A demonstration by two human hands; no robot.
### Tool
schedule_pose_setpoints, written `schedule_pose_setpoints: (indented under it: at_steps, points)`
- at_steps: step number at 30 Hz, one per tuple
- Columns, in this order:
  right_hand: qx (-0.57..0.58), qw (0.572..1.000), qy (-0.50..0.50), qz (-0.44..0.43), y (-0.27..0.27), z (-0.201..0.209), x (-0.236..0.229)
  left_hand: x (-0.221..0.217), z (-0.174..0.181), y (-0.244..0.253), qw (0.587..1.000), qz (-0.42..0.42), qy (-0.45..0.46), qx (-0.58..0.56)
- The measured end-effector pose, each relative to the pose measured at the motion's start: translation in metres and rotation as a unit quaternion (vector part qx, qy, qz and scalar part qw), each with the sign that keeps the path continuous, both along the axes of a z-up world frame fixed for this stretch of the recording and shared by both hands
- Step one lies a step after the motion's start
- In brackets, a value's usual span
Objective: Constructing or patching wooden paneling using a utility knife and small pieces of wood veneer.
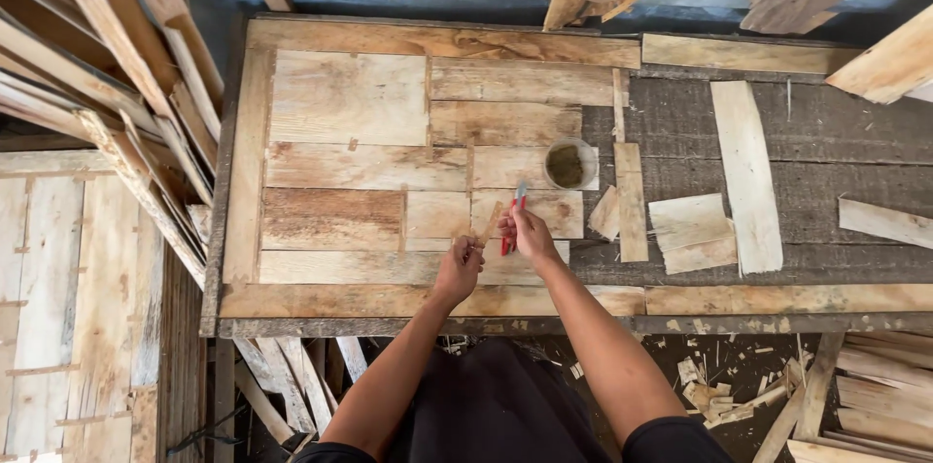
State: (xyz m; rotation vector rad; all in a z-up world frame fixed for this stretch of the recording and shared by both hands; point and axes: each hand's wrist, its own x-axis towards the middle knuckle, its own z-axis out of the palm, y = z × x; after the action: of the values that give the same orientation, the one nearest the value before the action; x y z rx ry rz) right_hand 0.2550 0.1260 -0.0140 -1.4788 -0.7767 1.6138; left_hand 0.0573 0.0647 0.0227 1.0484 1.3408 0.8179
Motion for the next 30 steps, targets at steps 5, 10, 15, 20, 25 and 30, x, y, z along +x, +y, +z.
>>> schedule_pose_setpoints:
  at_steps: [5,10,15,20,25,30]
  points:
    - [0.035,0.999,-0.036,0.011,0.009,0.036,0.028,0.032,0.016,0.01,0.999,-0.028,0.038,-0.026]
    - [0.032,0.998,-0.051,0.019,0.019,0.036,0.058,0.056,0.009,0.019,0.998,-0.037,0.06,-0.006]
    - [0.099,0.994,-0.029,-0.027,0.025,0.042,0.08,0.084,0.027,0.035,0.995,-0.042,0.09,0.017]
    - [0.156,0.978,-0.134,-0.044,0.047,0.047,0.107,0.117,0.034,0.065,0.991,-0.05,0.126,0.004]
    - [0.137,0.955,-0.259,-0.054,0.069,0.08,0.126,0.148,0.034,0.103,0.988,-0.061,0.138,-0.023]
    - [0.139,0.897,-0.414,-0.068,0.084,0.053,0.15,0.167,0.011,0.126,0.982,-0.043,0.177,-0.042]
